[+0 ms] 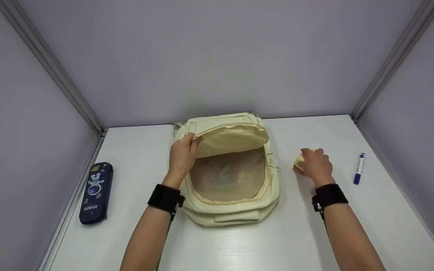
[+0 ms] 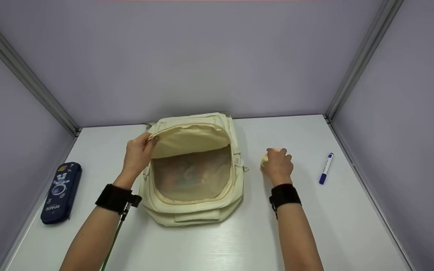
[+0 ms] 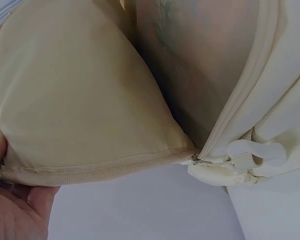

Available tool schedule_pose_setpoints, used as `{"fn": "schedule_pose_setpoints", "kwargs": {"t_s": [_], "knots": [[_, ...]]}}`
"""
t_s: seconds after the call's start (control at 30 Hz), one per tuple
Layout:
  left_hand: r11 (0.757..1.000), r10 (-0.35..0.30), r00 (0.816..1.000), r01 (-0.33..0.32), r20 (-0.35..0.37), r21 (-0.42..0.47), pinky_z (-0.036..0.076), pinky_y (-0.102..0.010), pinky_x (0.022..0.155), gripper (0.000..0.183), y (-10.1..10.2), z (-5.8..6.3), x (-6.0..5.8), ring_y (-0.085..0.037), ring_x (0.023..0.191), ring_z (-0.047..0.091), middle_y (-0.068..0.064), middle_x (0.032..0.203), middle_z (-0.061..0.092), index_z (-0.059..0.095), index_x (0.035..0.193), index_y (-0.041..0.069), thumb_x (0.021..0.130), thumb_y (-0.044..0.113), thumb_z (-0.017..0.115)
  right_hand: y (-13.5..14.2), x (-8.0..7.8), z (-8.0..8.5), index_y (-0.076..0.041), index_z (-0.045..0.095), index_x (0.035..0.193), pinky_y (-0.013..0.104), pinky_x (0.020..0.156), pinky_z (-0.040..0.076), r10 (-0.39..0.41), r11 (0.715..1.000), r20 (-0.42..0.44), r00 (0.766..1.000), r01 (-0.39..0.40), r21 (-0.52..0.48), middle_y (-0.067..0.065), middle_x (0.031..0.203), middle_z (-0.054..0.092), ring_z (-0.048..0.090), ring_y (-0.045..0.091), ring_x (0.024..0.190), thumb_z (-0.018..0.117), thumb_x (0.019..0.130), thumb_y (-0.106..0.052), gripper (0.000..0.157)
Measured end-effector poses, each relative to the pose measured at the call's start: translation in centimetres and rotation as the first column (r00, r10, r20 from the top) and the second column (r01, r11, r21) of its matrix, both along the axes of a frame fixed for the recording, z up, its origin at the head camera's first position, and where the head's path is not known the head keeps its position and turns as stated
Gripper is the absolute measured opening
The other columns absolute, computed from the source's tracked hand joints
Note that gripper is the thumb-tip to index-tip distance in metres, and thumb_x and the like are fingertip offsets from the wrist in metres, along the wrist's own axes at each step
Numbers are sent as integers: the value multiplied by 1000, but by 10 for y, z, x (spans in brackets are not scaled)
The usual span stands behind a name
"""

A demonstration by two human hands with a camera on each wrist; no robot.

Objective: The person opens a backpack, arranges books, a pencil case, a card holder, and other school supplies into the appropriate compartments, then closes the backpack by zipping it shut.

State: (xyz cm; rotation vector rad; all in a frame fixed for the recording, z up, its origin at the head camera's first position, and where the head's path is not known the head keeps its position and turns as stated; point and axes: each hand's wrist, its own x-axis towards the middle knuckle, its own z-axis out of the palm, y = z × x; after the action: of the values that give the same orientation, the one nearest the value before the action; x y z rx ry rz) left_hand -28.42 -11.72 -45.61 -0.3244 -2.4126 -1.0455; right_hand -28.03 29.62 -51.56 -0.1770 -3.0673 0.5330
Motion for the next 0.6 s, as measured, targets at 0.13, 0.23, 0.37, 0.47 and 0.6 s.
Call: {"fn": "schedule_pose_setpoints", "kwargs": {"t_s": [0.13,0.23,0.37,0.47,0.6], "knots": [[1000,5,1000,-5,-7,14,36,-35,54,17,1,0,-1,-18,57,42,1,62,48,64,86,4,95,18,66,0,4,2,1,48,139,59,75,48,5,998,-15,1000,-6,-62,39,116,45,54,52,99,65,95,-21,52],[1000,5,1000,-5,-14,18,36,-35,53,19,2,0,-2,-18,56,42,0,62,50,64,84,4,96,20,65,-2,7,6,4,47,139,58,78,47,6,993,-53,999,-12,-113,38,116,45,53,51,99,65,96,-20,53],[1000,6,1000,-6,-28,10,37,-35,52,22,3,0,-3,-17,55,42,-1,61,52,63,82,4,96,22,64,-9,14,16,4,47,140,58,84,44,-12,981,-114,993,-11,-196,37,120,43,50,49,106,65,96,-21,54],[1000,17,999,-17,-35,12,38,-37,53,22,4,1,-4,-18,56,42,-3,62,54,63,82,5,96,22,65,-18,21,26,1,46,142,58,89,43,-16,964,-143,990,-23,-265,36,123,40,48,48,109,64,97,-22,54],[999,34,999,-34,-35,21,40,-40,55,21,5,2,-6,-20,58,44,-6,66,59,63,83,5,96,22,65,-37,32,37,-4,48,143,57,85,44,15,946,-196,981,-77,-315,36,121,40,50,45,103,65,96,-20,52]]}}
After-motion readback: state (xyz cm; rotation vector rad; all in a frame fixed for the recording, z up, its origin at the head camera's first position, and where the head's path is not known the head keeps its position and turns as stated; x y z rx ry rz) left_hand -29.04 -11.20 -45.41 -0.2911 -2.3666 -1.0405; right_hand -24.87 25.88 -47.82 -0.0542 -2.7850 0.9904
